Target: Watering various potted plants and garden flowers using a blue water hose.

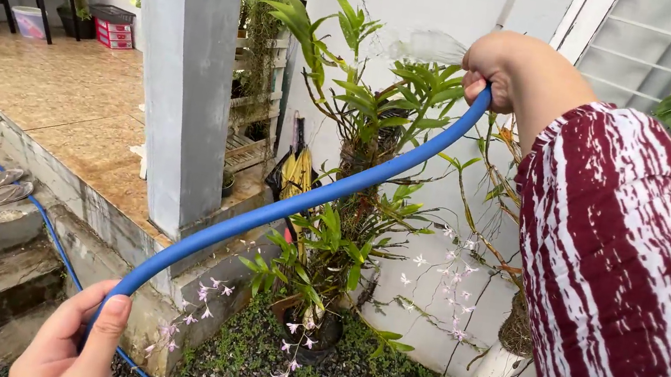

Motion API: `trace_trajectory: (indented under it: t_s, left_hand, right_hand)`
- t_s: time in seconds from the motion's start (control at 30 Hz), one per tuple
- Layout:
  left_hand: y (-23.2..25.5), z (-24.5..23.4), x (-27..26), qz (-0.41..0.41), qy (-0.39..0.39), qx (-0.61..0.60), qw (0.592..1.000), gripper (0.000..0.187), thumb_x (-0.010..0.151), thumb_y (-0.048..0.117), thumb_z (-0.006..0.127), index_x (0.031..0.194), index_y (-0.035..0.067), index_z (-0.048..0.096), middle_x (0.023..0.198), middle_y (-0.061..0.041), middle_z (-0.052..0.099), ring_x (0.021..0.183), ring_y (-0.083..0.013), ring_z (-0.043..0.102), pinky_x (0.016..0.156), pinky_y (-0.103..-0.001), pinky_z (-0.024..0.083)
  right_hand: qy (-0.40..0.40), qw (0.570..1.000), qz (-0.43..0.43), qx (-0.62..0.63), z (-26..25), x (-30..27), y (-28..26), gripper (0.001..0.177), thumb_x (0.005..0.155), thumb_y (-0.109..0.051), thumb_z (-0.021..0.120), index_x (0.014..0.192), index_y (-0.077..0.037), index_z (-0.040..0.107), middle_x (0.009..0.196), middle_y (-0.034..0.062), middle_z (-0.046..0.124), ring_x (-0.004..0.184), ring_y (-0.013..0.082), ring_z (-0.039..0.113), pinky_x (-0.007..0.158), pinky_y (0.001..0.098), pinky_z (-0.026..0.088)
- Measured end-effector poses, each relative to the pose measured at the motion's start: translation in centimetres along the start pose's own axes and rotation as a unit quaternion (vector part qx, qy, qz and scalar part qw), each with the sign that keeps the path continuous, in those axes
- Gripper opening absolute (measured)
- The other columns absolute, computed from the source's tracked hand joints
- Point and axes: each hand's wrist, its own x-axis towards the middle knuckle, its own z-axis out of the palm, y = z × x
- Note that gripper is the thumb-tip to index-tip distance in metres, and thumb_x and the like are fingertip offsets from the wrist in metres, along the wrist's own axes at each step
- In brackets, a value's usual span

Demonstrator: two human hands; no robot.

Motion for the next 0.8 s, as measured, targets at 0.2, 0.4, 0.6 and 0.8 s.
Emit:
trace_trajectory:
  t_s: [0.2,0.4,0.6,0.8]
  left_hand:
    - [1.6,-1.1,1.3,0.030,-0.012,-0.014,0.999,0.025,0.101,0.007,0.074,0.123,-0.004,0.072,0.097,-0.002,0.068,0.087,-0.0045,0.058,0.083,-0.018,0.046]
    - [3.8,-2.1,1.5,-0.044,0.028,-0.019,0.998,0.026,0.104,0.007,0.070,0.127,-0.004,0.069,0.099,-0.002,0.066,0.087,-0.0053,0.059,0.079,-0.018,0.045]
    - [4.9,-3.3,1.8,-0.038,0.011,0.012,0.999,0.025,0.103,0.008,0.069,0.125,-0.004,0.068,0.101,-0.002,0.069,0.091,-0.0053,0.062,0.082,-0.018,0.049]
    - [4.9,-3.8,1.0,-0.046,0.009,0.095,0.994,0.024,0.100,0.011,0.074,0.122,0.001,0.074,0.080,0.004,0.059,0.066,-0.0021,0.045,0.056,-0.017,0.031]
  right_hand:
    - [-0.001,0.999,-0.017,0.034,1.3,-0.2,-0.5,0.028,0.109,-0.021,0.044,0.083,-0.010,0.042,0.059,-0.0079,0.041,0.044,-0.0018,0.036,0.036,0.0130,0.027]
    - [-0.003,0.990,0.037,0.139,3.0,3.2,6.7,0.022,0.107,-0.009,0.036,0.085,-0.008,0.041,0.060,-0.0061,0.042,0.043,0.0015,0.035,0.035,0.0174,0.028]
    - [0.036,0.918,0.096,0.384,5.9,6.3,19.5,0.017,0.102,-0.007,0.030,0.086,-0.007,0.034,0.060,0.0009,0.035,0.044,0.0087,0.033,0.034,0.0236,0.027]
    - [0.031,0.894,0.093,0.438,7.4,6.0,27.9,0.013,0.102,-0.005,0.030,0.090,-0.008,0.033,0.061,0.0011,0.039,0.043,0.0097,0.031,0.035,0.0251,0.029]
